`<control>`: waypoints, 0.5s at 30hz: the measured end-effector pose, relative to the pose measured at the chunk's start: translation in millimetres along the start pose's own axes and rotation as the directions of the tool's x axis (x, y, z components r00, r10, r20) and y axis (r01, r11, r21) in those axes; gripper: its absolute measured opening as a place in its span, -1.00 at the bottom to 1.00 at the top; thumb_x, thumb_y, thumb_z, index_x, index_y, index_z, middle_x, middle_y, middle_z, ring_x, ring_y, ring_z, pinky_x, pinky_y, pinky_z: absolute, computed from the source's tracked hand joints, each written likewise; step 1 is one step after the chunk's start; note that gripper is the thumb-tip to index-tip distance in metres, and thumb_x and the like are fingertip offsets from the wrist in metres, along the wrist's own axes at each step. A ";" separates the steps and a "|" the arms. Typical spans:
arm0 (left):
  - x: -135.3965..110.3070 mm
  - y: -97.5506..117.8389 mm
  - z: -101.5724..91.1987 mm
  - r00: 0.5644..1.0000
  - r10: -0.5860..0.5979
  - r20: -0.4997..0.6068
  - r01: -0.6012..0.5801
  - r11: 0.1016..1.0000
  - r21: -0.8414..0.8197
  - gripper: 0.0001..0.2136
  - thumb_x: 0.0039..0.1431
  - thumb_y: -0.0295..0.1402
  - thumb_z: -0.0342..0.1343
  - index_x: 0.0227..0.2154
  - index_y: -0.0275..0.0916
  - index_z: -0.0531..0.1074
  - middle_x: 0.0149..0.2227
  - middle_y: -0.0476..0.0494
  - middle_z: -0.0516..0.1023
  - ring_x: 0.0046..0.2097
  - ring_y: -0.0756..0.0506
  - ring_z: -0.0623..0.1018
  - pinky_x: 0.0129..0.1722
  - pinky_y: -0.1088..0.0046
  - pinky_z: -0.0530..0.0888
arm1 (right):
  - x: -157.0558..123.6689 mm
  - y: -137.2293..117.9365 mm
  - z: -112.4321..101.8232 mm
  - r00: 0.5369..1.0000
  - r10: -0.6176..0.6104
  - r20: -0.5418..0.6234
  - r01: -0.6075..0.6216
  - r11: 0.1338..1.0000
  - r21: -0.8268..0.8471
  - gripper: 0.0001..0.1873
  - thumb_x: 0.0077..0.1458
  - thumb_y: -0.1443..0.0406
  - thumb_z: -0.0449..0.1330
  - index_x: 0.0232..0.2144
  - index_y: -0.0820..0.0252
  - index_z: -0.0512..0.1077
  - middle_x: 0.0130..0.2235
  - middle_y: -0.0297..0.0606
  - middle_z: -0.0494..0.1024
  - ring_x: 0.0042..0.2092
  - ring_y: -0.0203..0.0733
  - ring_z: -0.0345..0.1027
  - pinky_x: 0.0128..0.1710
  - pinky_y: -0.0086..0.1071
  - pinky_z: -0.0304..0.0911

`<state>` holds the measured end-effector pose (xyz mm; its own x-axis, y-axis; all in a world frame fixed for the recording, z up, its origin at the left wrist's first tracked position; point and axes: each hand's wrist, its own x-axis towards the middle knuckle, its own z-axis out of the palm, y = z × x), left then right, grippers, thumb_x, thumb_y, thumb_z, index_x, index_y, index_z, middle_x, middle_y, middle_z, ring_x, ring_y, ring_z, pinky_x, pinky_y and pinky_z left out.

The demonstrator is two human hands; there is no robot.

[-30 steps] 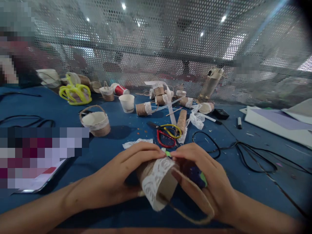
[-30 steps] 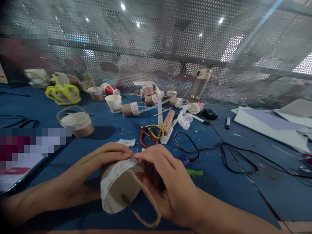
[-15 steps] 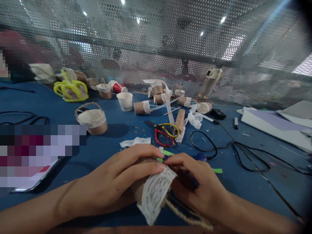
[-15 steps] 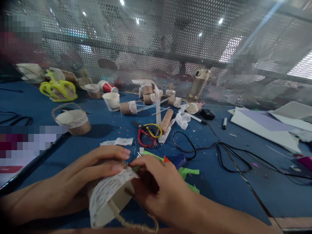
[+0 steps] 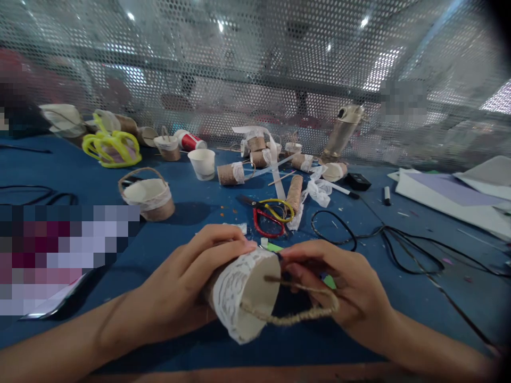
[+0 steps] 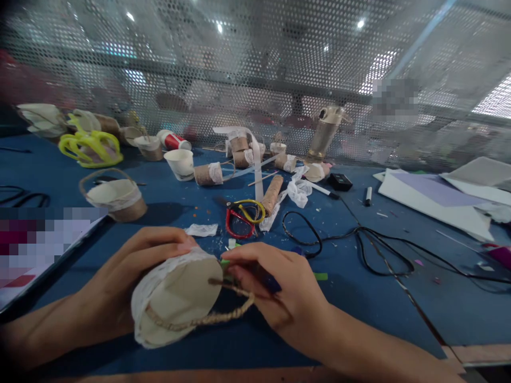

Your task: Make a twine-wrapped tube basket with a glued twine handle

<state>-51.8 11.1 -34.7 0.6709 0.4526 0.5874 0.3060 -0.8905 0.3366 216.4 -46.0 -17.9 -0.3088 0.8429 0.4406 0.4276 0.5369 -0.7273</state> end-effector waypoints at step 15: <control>0.1 -2.3 -2.9 0.998 0.055 0.003 -0.055 0.998 0.044 -0.39 0.24 -0.37 0.14 0.31 -0.02 0.10 0.10 -0.24 0.44 0.04 -0.22 0.54 0.02 0.28 0.61 | -17.9 8.5 6.4 0.990 0.130 0.063 -0.133 0.990 0.045 -0.86 0.37 0.37 0.01 -0.13 0.01 0.29 -0.31 -0.38 0.39 -0.36 -0.29 0.23 -0.37 -0.45 0.21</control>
<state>-54.4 13.4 -33.3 0.6886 0.4028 0.6029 0.2979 -0.9152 0.2712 220.2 -56.7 -35.2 -0.3040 0.9014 0.3083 0.4263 0.4181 -0.8022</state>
